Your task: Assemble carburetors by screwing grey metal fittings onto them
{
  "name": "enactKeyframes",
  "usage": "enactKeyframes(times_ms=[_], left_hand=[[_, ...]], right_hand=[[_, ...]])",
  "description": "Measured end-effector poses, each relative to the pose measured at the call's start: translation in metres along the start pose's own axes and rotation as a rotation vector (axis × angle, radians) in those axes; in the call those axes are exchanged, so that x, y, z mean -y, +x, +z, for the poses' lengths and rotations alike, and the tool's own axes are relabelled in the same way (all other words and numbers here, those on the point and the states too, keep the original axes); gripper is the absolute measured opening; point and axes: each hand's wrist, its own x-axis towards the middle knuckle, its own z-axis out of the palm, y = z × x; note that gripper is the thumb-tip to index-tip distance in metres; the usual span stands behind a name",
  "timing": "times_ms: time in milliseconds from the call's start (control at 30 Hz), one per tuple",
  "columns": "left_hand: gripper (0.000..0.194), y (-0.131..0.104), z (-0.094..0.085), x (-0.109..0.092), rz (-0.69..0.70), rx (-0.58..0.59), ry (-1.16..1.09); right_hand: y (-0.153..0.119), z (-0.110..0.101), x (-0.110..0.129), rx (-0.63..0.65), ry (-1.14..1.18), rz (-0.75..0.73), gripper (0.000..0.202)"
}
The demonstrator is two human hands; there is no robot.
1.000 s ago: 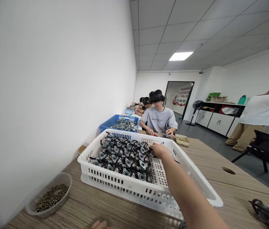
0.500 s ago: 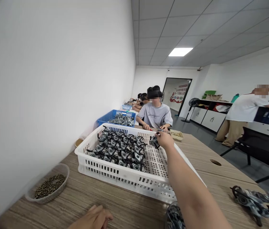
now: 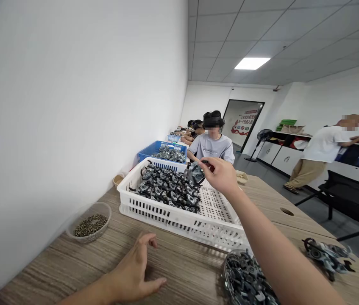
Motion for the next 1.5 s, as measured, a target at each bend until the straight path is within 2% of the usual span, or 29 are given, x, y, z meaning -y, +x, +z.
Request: enactKeyframes(times_ms=[67,100,167,267,367,467,567,733,833,933,1167,1267,1433,1500], left_hand=[[0.117,0.001,-0.001,-0.004,0.02,-0.11,-0.024],[0.127,0.001,-0.002,-0.006,0.04,-0.153,-0.041],[0.143,0.0,-0.002,-0.013,0.099,-0.206,-0.084],[0.153,-0.003,0.0,-0.025,0.185,-0.207,-0.162],[0.145,-0.007,0.005,-0.033,0.25,-0.163,-0.244],[0.132,-0.009,0.009,-0.035,0.268,-0.119,-0.275],[0.11,-0.008,0.007,-0.036,0.23,-0.08,-0.251],[0.077,-0.004,0.007,-0.031,0.148,-0.033,-0.185],[0.071,-0.003,0.012,-0.024,0.121,0.014,-0.152],[0.069,-0.002,0.016,-0.022,0.023,0.029,-0.132],[0.062,-0.001,0.006,-0.033,-0.123,0.061,-0.072],[0.049,-0.002,0.003,-0.037,-0.158,0.041,-0.075],[0.021,-0.004,0.001,-0.039,-0.17,-0.011,-0.111],[0.017,-0.005,0.001,-0.04,-0.177,-0.016,-0.112]], right_hand=[[-0.03,-0.025,0.038,0.066,0.059,-0.087,0.041],[-0.048,-0.035,0.057,0.143,0.126,-0.128,0.041],[-0.09,-0.05,0.093,0.271,0.249,-0.123,0.039],[-0.148,-0.056,0.131,0.379,0.346,-0.035,0.034],[-0.185,-0.048,0.146,0.458,0.404,0.084,0.043],[-0.199,-0.037,0.147,0.479,0.45,0.16,0.05],[-0.201,-0.028,0.146,0.517,0.463,0.197,0.053],[-0.201,-0.012,0.14,0.615,0.444,0.188,0.052],[-0.205,0.0,0.133,0.632,0.417,0.165,0.049],[-0.208,0.008,0.127,0.643,0.375,0.168,0.049],[-0.213,0.025,0.126,0.705,0.354,0.183,0.043],[-0.22,0.034,0.125,0.699,0.359,0.206,0.043],[-0.239,0.05,0.118,0.855,0.469,0.24,0.052],[-0.245,0.054,0.116,0.852,0.532,0.265,0.055]])
